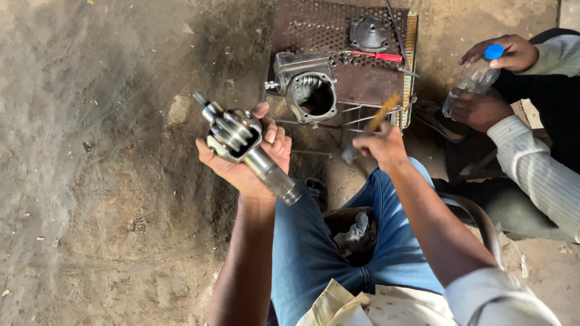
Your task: The person sits and uses a yellow file to smooth the surface of a cylindrical metal part held in the left hand. They wipe the part with a white cloth, then continue filing different sections of the metal component.
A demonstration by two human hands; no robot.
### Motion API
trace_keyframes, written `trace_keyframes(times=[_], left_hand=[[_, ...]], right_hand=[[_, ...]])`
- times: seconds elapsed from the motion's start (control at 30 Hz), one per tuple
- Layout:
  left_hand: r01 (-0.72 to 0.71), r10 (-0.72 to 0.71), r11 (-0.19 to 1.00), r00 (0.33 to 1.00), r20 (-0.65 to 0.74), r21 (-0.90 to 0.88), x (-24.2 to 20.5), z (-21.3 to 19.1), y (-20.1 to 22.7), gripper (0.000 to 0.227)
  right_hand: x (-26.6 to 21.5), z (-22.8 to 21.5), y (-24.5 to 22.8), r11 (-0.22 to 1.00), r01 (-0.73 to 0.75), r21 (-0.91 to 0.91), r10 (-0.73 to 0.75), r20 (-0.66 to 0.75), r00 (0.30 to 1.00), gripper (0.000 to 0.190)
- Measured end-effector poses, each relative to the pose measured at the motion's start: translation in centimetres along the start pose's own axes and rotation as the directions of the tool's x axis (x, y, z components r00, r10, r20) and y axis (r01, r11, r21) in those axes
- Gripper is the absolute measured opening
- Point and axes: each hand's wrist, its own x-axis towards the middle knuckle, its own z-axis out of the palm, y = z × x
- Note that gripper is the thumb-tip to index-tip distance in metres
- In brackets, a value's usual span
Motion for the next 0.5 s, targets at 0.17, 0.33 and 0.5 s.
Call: trace_keyframes(times=[0.17, 0.33, 0.5], left_hand=[[-0.008, 0.008, 1.000, 1.000, -0.021, 0.012, -0.3, -0.1, 0.1, 0.118], [0.003, -0.003, 1.000, 1.000, -0.016, 0.020, -0.5, 0.0, 0.2, 0.116], [0.001, -0.001, 1.000, 1.000, -0.008, -0.002, -0.2, 0.1, -0.2, 0.115]], right_hand=[[6.3, 0.9, 0.6, 0.982, 0.090, 0.165, -0.074, -0.100, 0.992, 0.050], [8.8, 1.0, 1.1, 0.997, -0.014, 0.076, 0.020, -0.070, 0.997, 0.020], [5.3, 0.2, -1.2, 0.967, 0.160, -0.197, -0.188, -0.132, 0.973, 0.018]])
